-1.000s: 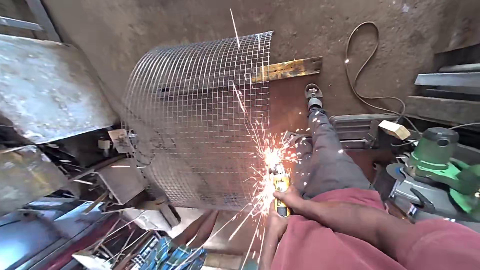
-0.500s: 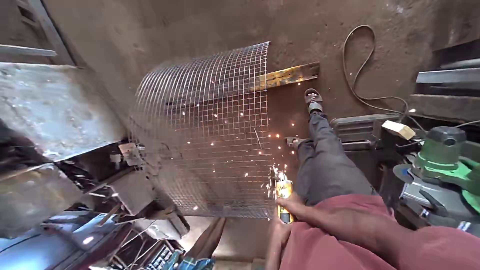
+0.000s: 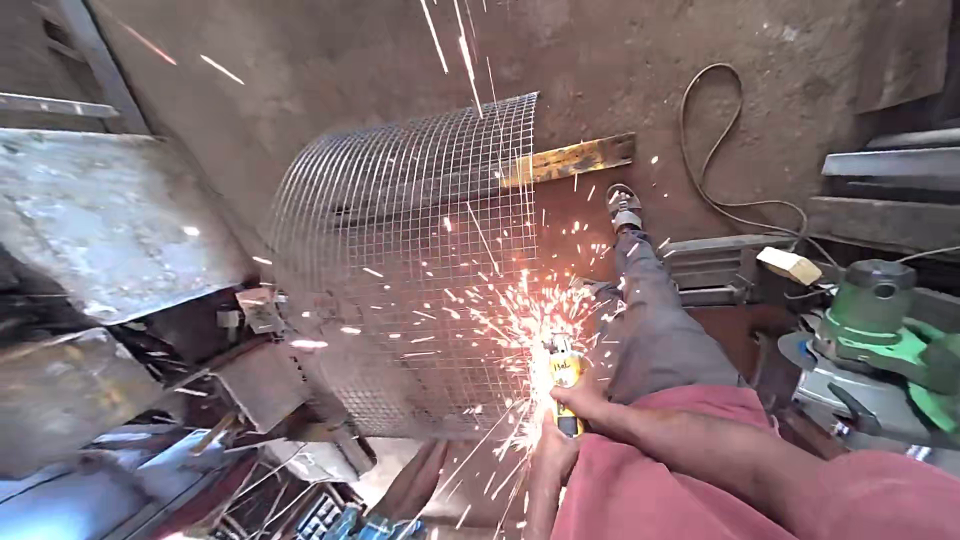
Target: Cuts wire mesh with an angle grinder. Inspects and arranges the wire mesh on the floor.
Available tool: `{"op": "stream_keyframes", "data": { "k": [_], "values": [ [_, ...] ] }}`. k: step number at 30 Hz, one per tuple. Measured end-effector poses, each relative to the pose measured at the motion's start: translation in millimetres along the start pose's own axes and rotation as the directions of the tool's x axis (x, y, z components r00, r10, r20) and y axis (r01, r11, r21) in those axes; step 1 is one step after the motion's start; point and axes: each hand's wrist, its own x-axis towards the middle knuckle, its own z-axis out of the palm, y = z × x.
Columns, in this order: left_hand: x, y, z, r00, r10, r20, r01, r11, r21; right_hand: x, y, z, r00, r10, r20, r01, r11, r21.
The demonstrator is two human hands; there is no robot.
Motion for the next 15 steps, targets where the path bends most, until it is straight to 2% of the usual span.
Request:
{"op": "stream_keyframes", "data": {
  "k": [5,10,14,15],
  "values": [
    [-1,-7,6,1.000,0.025,-0.003,-0.025,0.987,-0.157,2,8,4,0.998,0.066,0.006,-0.066,0.998,-0.005],
    [3,-7,6,1.000,0.012,-0.029,-0.015,0.995,-0.103,2,2,1,0.999,0.044,0.033,-0.044,0.999,0.015],
    [8,9,-1,1.000,-0.030,-0.009,0.030,1.000,-0.004,1,-12,-6,0.999,0.034,-0.016,-0.034,0.999,-0.006],
    [11,10,-3,1.000,-0.006,-0.009,0.006,1.000,-0.027,1,-15,-7,0.999,0.027,-0.016,-0.028,1.000,-0.006]
  ]
}}
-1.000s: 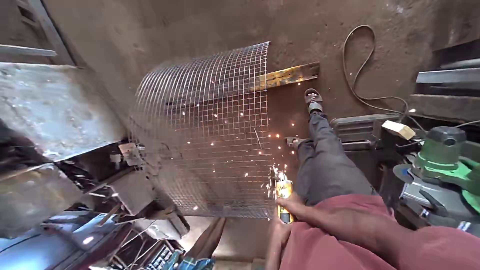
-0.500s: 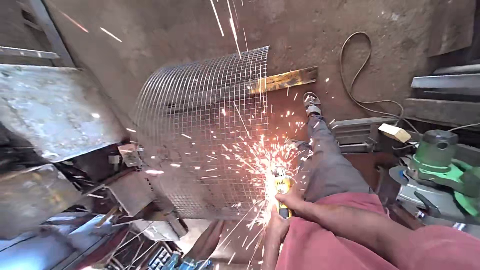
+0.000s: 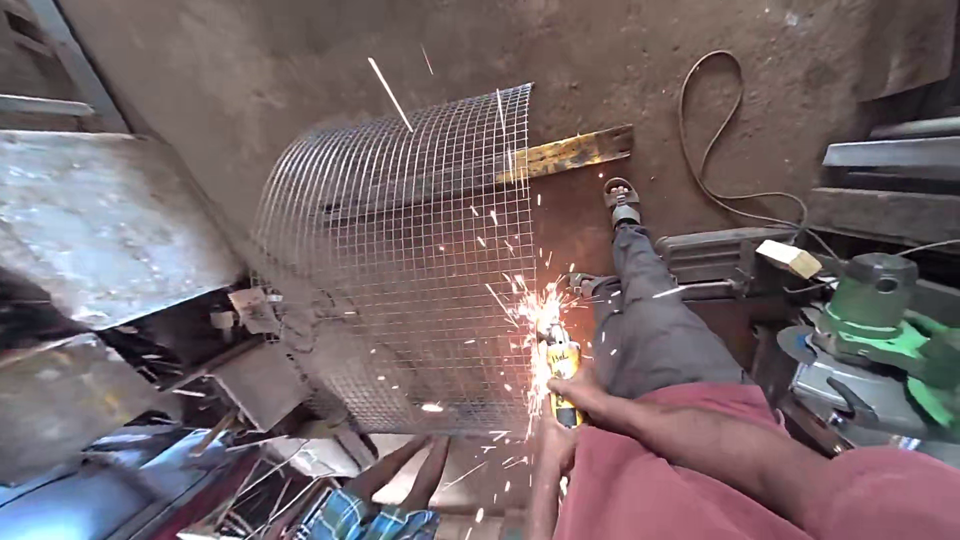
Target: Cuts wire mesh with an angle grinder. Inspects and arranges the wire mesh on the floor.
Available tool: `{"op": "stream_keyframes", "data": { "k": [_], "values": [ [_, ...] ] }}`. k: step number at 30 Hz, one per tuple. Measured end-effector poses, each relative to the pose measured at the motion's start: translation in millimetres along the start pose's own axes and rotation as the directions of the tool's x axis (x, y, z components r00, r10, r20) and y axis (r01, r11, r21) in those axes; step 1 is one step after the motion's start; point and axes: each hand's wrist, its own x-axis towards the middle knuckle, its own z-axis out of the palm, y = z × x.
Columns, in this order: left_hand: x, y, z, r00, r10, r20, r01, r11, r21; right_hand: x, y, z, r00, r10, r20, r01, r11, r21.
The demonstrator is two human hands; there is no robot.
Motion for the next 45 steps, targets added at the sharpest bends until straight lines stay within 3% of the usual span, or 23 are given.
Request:
{"op": "stream_keyframes", "data": {
  "k": [3,6,10,13,19,24,26,29,33,36,39,42,45],
  "values": [
    [11,6,0,0.994,0.095,-0.054,-0.101,0.987,-0.127,3,-12,-7,0.999,-0.028,-0.020,0.027,0.999,-0.032],
    [-4,16,-6,0.999,0.035,-0.022,-0.037,0.993,-0.116,-2,-14,-8,1.000,-0.030,-0.009,0.030,0.999,0.017],
    [-17,34,-20,1.000,0.006,-0.005,-0.006,0.991,-0.133,-10,-31,-15,0.999,0.049,0.007,-0.049,0.997,-0.055],
    [-14,17,1,0.999,0.012,-0.040,-0.021,0.974,-0.224,-11,-25,-16,0.997,0.072,0.029,-0.070,0.994,-0.083],
    [-25,36,-14,0.994,-0.102,0.046,0.108,0.983,-0.152,-1,-14,-12,0.988,0.131,0.080,-0.126,0.990,-0.063],
    [-16,34,-20,0.997,-0.057,0.052,0.065,0.982,-0.174,-1,-26,-11,0.992,0.117,0.050,-0.115,0.992,-0.043],
    [-17,39,-23,0.999,-0.034,0.036,0.040,0.985,-0.170,-1,-31,-13,0.992,0.123,0.015,-0.121,0.986,-0.112],
    [-10,41,-23,0.997,0.070,-0.036,-0.076,0.971,-0.225,-1,-40,-16,0.999,0.049,-0.015,-0.050,0.990,-0.135],
    [11,33,-18,0.999,0.043,-0.008,-0.044,0.993,-0.108,4,-40,-18,0.998,-0.007,-0.054,-0.002,0.987,-0.162],
    [2,50,-23,0.998,0.065,-0.004,-0.065,0.994,-0.092,-1,-47,-28,0.996,-0.072,-0.051,0.062,0.983,-0.174],
    [1,27,-7,0.982,0.166,-0.088,-0.181,0.961,-0.210,1,-31,-19,0.998,-0.051,-0.035,0.044,0.985,-0.166],
    [7,22,-7,0.997,0.070,-0.022,-0.072,0.991,-0.113,12,-21,-13,0.999,-0.021,-0.031,0.017,0.990,-0.143],
    [15,6,10,0.998,0.064,-0.013,-0.065,0.971,-0.231,20,-4,-7,0.999,0.026,-0.036,-0.031,0.992,-0.125]
  ]
}}
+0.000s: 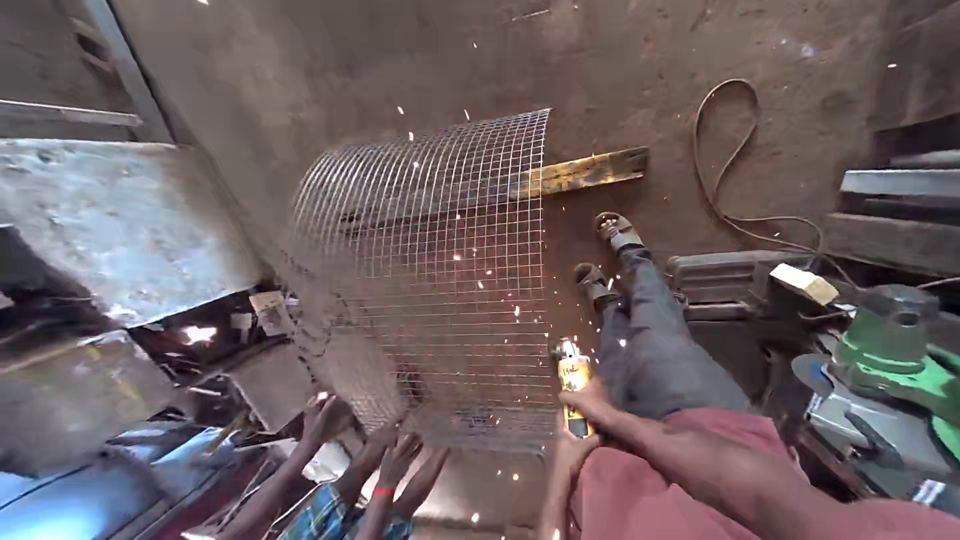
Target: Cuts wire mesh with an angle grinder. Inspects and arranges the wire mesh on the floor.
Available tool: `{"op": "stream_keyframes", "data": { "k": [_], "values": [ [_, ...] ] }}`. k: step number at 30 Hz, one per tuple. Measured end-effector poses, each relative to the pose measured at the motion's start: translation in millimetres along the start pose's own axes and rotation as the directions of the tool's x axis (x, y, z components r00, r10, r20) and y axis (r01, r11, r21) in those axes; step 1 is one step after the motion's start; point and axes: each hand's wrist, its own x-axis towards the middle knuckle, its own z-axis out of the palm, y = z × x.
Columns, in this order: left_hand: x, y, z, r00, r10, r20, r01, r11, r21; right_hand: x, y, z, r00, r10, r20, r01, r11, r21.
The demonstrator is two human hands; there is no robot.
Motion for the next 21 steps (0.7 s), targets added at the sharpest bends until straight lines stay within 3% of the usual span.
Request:
{"op": "stream_keyframes", "data": {
  "k": [4,9,21],
  "values": [
    [10,-14,9,0.998,0.062,-0.030,-0.065,0.993,-0.098,0,-2,-1,1.000,0.013,0.003,-0.013,0.999,-0.034],
    [-3,20,-6,0.998,0.048,-0.043,-0.046,0.998,0.033,-8,-22,-13,0.998,-0.050,-0.022,0.048,0.995,-0.085],
    [-1,41,-16,1.000,-0.004,-0.028,0.006,0.997,0.075,-9,-39,-25,0.997,-0.079,-0.022,0.077,0.994,-0.081]
  ]
}}
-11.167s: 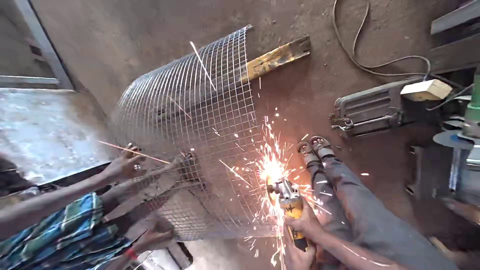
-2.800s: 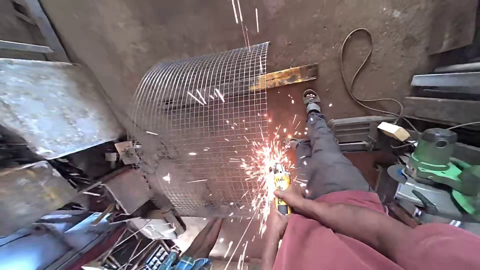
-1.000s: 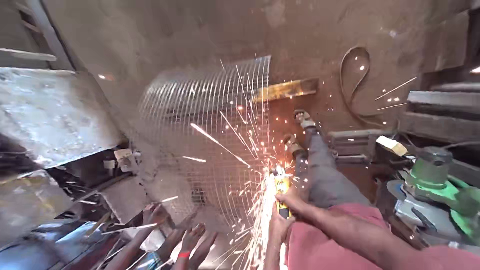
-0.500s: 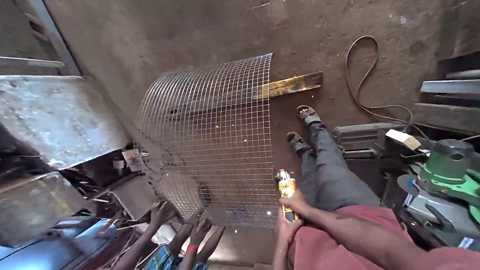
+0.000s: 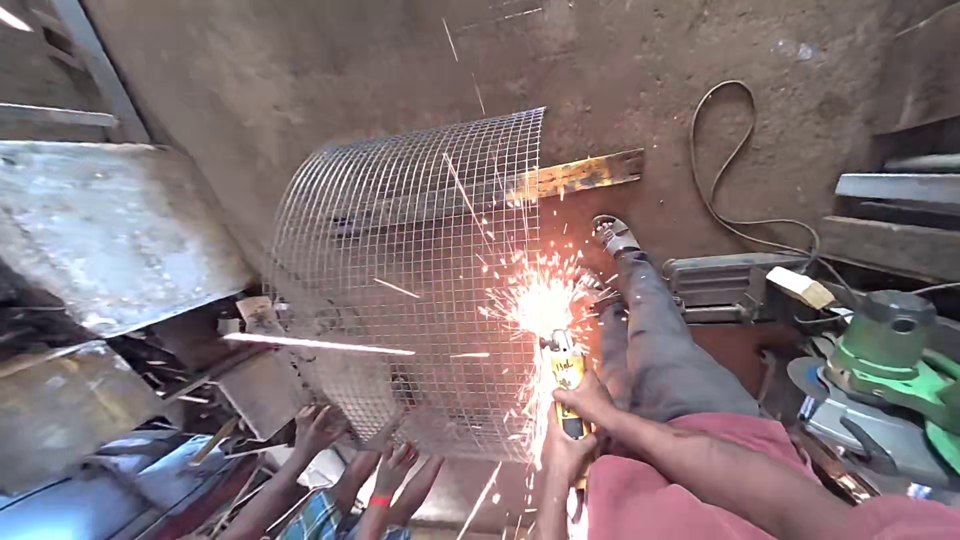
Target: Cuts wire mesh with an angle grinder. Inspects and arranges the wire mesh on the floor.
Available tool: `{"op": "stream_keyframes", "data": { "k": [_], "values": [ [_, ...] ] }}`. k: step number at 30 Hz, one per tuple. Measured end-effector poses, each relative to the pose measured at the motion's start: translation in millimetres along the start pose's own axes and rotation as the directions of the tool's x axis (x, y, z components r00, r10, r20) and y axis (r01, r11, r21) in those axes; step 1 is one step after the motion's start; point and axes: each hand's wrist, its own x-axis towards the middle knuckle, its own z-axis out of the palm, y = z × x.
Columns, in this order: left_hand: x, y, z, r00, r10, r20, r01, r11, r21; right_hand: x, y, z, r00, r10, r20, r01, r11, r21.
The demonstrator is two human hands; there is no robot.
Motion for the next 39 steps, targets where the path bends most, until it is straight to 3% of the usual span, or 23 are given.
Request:
{"op": "stream_keyframes", "data": {
  "k": [3,6,9,14,19,28,31,39],
  "values": [
    [2,6,-2,0.998,0.056,-0.001,-0.056,0.991,-0.123,-1,-6,-5,1.000,-0.011,-0.003,0.012,1.000,0.025],
    [3,7,-3,0.999,0.047,-0.016,-0.048,0.998,-0.048,-1,-6,-3,1.000,0.015,0.007,-0.015,0.999,0.041],
    [-4,-4,3,0.999,0.035,-0.009,-0.036,0.994,-0.106,-5,2,3,0.997,0.073,0.031,-0.074,0.997,0.016],
    [3,-4,-3,0.999,0.044,-0.030,-0.046,0.995,-0.087,-1,-4,3,0.999,0.035,0.021,-0.035,0.999,0.020],
    [12,23,-12,0.999,0.043,-0.010,-0.043,0.999,0.007,2,-25,-18,1.000,0.010,0.002,-0.010,1.000,0.008],
    [4,28,-11,0.999,0.034,-0.011,-0.034,0.998,-0.061,4,-22,-17,0.999,0.024,0.028,-0.024,1.000,-0.003],
    [10,20,-3,0.996,0.084,-0.024,-0.087,0.982,-0.170,6,-19,-15,0.999,0.040,0.032,-0.040,0.999,0.014],
    [17,25,-11,0.998,0.054,-0.038,-0.057,0.995,-0.082,8,-31,-21,0.999,0.041,0.021,-0.042,0.999,0.005]
  ]
}}
